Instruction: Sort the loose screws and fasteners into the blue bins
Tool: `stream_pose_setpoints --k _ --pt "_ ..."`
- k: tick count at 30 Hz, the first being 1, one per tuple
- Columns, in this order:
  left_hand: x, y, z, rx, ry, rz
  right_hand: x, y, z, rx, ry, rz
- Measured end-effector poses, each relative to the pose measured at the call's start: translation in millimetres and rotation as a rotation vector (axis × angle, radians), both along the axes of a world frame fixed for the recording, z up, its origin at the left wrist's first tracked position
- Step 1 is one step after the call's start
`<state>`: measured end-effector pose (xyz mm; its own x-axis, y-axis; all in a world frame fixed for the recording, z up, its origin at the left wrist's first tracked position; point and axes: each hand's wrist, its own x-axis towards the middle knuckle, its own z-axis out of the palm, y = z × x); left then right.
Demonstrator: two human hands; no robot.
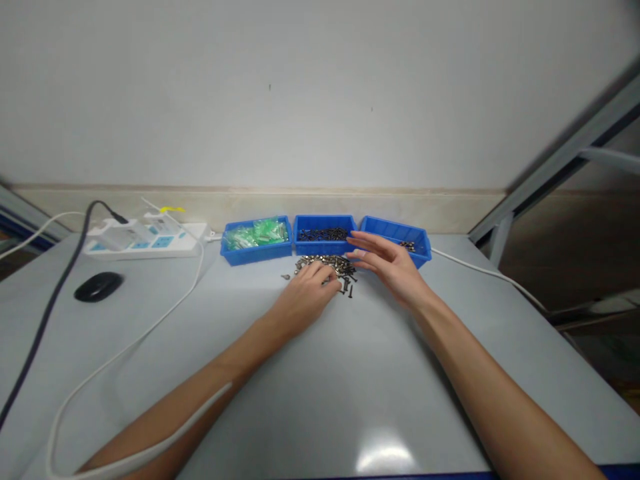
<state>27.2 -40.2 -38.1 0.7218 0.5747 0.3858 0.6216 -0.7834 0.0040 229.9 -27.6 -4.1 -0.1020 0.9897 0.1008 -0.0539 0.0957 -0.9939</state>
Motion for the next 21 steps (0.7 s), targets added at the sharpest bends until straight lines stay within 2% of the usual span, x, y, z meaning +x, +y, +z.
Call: stream_pose_setpoints --k 5,8,12,16,21 --pt "-5.6 -0.8 4.8 -0.04 -0.015 0.015 6.4 -5.8 -0.8 -0.012 -0.057 0.011" --pt "-10.6 -3.6 14.0 -0.112 -0.163 0.006 7.4 -8.2 2.5 -0.037 -0.135 0.05" --pt "-17.4 -5.6 23.7 -0.115 -0.39 0.013 6.6 -11.3 3.9 -0.058 -0.192 0.213" --pt "-20.1 -6.1 24.0 -0.084 -0.452 0.015 0.2 -15.0 2.3 -0.087 -0.157 0.334" --pt "-18.5 -6.2 21.3 -0.112 -0.463 0.014 -8.1 -16.7 -0.2 -0.119 -0.123 0.318"
